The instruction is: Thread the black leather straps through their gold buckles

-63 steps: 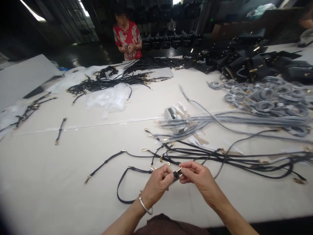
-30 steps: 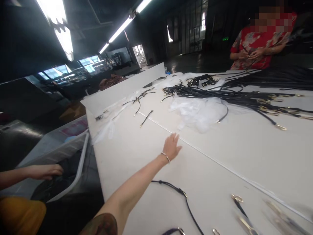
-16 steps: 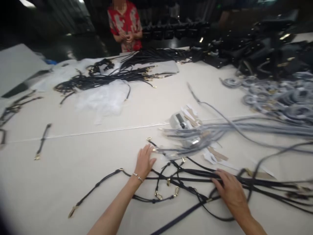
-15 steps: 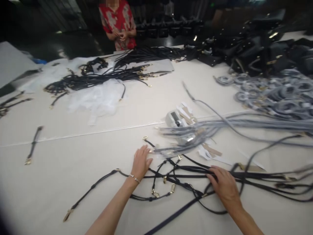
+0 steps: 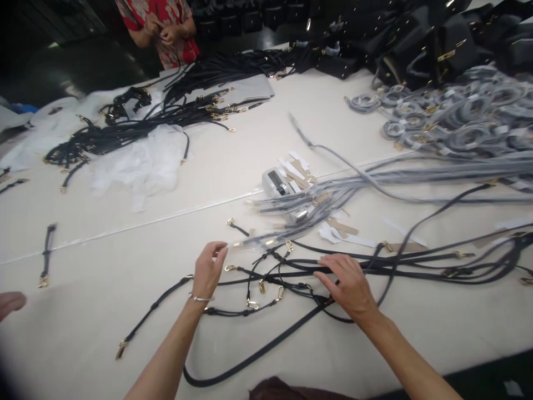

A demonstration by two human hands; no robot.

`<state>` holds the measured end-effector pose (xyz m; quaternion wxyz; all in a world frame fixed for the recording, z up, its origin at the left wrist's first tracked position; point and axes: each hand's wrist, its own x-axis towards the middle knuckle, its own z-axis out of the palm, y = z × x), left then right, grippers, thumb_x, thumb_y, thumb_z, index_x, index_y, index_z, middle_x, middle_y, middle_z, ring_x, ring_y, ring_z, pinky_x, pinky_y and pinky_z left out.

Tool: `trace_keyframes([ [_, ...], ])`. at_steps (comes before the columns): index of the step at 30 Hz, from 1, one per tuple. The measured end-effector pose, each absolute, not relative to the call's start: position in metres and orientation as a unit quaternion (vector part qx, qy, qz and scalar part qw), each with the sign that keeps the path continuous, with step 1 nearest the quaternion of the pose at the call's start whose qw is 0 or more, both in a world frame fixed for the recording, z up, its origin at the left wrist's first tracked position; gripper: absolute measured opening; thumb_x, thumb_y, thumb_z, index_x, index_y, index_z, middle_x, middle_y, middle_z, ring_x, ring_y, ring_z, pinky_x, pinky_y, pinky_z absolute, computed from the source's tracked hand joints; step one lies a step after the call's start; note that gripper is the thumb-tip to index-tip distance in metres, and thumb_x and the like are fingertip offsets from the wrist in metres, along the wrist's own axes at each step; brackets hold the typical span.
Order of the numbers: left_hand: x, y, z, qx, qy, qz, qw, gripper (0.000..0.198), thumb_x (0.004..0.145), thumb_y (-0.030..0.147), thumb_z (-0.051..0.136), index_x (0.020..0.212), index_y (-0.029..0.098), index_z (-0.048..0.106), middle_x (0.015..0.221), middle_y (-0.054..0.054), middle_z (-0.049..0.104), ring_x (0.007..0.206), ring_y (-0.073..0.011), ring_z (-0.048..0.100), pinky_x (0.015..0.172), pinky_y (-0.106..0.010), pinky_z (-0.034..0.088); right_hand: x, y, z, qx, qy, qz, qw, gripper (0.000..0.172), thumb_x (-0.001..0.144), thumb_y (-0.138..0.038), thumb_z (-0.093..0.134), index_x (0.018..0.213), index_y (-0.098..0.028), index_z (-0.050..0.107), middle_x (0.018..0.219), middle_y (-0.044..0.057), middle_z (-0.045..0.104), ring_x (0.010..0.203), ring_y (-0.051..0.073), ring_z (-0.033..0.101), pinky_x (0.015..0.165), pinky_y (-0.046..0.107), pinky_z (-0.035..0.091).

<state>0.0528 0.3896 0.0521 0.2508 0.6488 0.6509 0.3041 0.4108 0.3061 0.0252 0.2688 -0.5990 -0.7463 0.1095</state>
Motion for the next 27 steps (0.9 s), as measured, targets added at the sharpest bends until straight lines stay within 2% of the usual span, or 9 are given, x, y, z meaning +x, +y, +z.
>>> trace_keyframes([
  [5,0.103,0.369,0.048,0.728,0.571,0.196,0.325,0.01,0.091,0.025,0.053,0.092,0.021,0.062,0.087,-0.001,0.064,0.081,-0.0172,0.058,0.076,-0.031,0.047,0.342,0.309,0.031,-0.551,-0.794,0.2,0.161,0.017,0.086,-0.034,0.068,0.092,-0.018,0.065,0.084,0.007,0.066,0.082,0.024,0.058,0.076,0.037,0.045],
  [7,0.119,0.36,0.042,0.774,0.542,0.132,0.299,0.008,0.087,0.024,0.062,0.094,0.021,0.063,0.09,-0.003,0.064,0.087,-0.0207,0.056,0.077,-0.033,0.046,0.328,0.304,0.022,-0.567,-0.793,0.198,0.106,0.011,0.084,-0.027,0.069,0.091,-0.019,0.066,0.084,0.007,0.065,0.084,0.027,0.056,0.075,0.039,0.044],
  [10,0.129,0.355,0.038,0.815,0.515,0.069,0.255,0.003,0.084,0.022,0.064,0.086,0.02,0.063,0.088,-0.004,0.062,0.088,-0.0239,0.054,0.077,-0.036,0.045,0.325,0.301,0.011,-0.586,-0.762,0.254,0.109,0.008,0.087,-0.023,0.061,0.089,-0.02,0.067,0.085,0.008,0.065,0.087,0.028,0.055,0.078,0.041,0.044],
  [12,0.127,0.354,0.041,0.802,0.534,0.089,0.253,0.003,0.087,0.019,0.06,0.087,0.02,0.062,0.089,-0.005,0.062,0.088,-0.0234,0.054,0.078,-0.037,0.045,0.328,0.303,0.015,-0.597,-0.692,0.377,0.151,0.014,0.088,-0.031,0.06,0.092,-0.021,0.069,0.089,0.007,0.068,0.09,0.027,0.057,0.082,0.041,0.044],
  [15,0.119,0.356,0.055,0.782,0.518,0.203,0.282,0.023,0.09,0.015,0.052,0.11,0.021,0.059,0.115,-0.007,0.062,0.108,-0.0237,0.053,0.093,-0.04,0.043,0.329,0.31,0.038,-0.568,-0.539,0.582,0.218,0.03,0.085,-0.046,0.063,0.101,-0.021,0.069,0.096,0.005,0.07,0.091,0.024,0.061,0.086,0.038,0.046],
  [19,0.113,0.352,0.086,0.807,0.353,0.269,0.391,0.039,0.093,0.018,0.047,0.131,0.025,0.051,0.139,-0.006,0.053,0.137,-0.0233,0.035,0.115,-0.044,0.025,0.324,0.316,0.087,-0.466,-0.425,0.745,0.22,0.04,0.084,-0.052,0.065,0.101,-0.016,0.066,0.084,0.004,0.069,0.064,0.014,0.058,0.065,0.028,0.046],
  [21,0.112,0.349,0.102,0.793,0.336,0.25,0.443,0.03,0.094,0.021,0.047,0.122,0.024,0.058,0.124,-0.005,0.064,0.125,-0.0225,0.049,0.113,-0.042,0.027,0.323,0.317,0.108,-0.418,-0.394,0.792,0.205,0.039,0.086,-0.051,0.064,0.101,-0.015,0.066,0.085,0.006,0.069,0.06,0.011,0.058,0.059,0.024,0.044],
  [23,0.107,0.346,0.115,0.754,0.381,0.246,0.474,0.02,0.095,0.026,0.046,0.104,0.021,0.064,0.099,-0.004,0.069,0.098,-0.0192,0.06,0.099,-0.036,0.039,0.326,0.317,0.122,-0.39,-0.366,0.822,0.194,0.04,0.088,-0.05,0.062,0.106,-0.015,0.065,0.088,0.008,0.07,0.065,0.013,0.063,0.064,0.025,0.048],
  [27,0.083,0.343,0.128,0.653,0.486,0.266,0.517,0.02,0.093,0.03,0.046,0.087,0.019,0.062,0.074,0.001,0.06,0.071,-0.0141,0.054,0.071,-0.026,0.042,0.339,0.317,0.137,-0.394,-0.367,0.825,0.171,0.039,0.091,-0.047,0.059,0.108,-0.013,0.065,0.097,0.013,0.071,0.083,0.018,0.067,0.079,0.03,0.051],
])
